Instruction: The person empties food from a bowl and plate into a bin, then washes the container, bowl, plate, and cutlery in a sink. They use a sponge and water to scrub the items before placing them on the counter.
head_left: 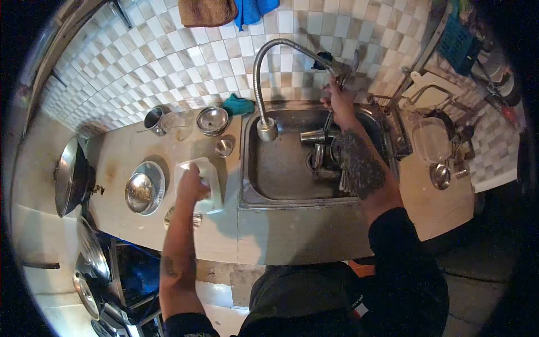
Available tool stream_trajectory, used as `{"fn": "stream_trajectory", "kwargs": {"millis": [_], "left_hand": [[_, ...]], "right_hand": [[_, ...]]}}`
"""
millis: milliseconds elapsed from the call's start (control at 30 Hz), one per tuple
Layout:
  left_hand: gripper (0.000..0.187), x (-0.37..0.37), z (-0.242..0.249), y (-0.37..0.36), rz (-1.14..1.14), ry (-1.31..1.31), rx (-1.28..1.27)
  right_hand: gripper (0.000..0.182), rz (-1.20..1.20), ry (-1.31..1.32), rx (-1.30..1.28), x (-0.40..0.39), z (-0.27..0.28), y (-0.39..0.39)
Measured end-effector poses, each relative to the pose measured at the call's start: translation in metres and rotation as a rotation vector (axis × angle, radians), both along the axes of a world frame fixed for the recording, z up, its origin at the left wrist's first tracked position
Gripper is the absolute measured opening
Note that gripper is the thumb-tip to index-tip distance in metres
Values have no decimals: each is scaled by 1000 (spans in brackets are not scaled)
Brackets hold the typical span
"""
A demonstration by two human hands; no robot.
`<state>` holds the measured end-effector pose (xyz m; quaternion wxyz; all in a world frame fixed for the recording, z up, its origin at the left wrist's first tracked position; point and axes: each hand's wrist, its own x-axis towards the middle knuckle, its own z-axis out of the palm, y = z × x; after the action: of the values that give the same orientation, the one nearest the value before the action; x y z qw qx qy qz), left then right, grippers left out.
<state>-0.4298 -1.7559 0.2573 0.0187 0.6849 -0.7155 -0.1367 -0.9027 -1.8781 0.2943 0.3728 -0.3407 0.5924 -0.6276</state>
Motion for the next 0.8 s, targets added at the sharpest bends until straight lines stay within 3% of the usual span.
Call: {"fn": "stream_trajectory", "kwargs": {"millis": [133,167,233,333,367,433,467,567,733,800], "left_hand": [[47,-41,141,-7,17,85,77],[45,-49,144,-12,-77,322,91],[41,-60,143,-15,-247,797,118],[38,-114,94,12,-80,1161,116],[38,-121,37,12,-151,1057,-110],[43,-153,-26,21,-123,1454,-39],[47,-177,-34,30,-3,1939,294],[52,-212,-34,49,384,2144,562],[52,-234,-60,43,438,2085,469],[52,-232,-53,40,442,2102,461]], "right_hand": [[61,223,-36,182,17,-17,56],[59,270,-13,272,27,-23,82],[53,427,-401,409,37,-54,120],[39,505,-298,340,59,-84,169],[37,489,-262,321,67,-89,179],[23,427,-268,304,72,-109,187],[22,424,-237,312,74,-108,192],[19,434,-211,328,78,-83,202],[21,519,-318,310,80,-65,206],[19,552,-11,240,75,-79,204]]}}
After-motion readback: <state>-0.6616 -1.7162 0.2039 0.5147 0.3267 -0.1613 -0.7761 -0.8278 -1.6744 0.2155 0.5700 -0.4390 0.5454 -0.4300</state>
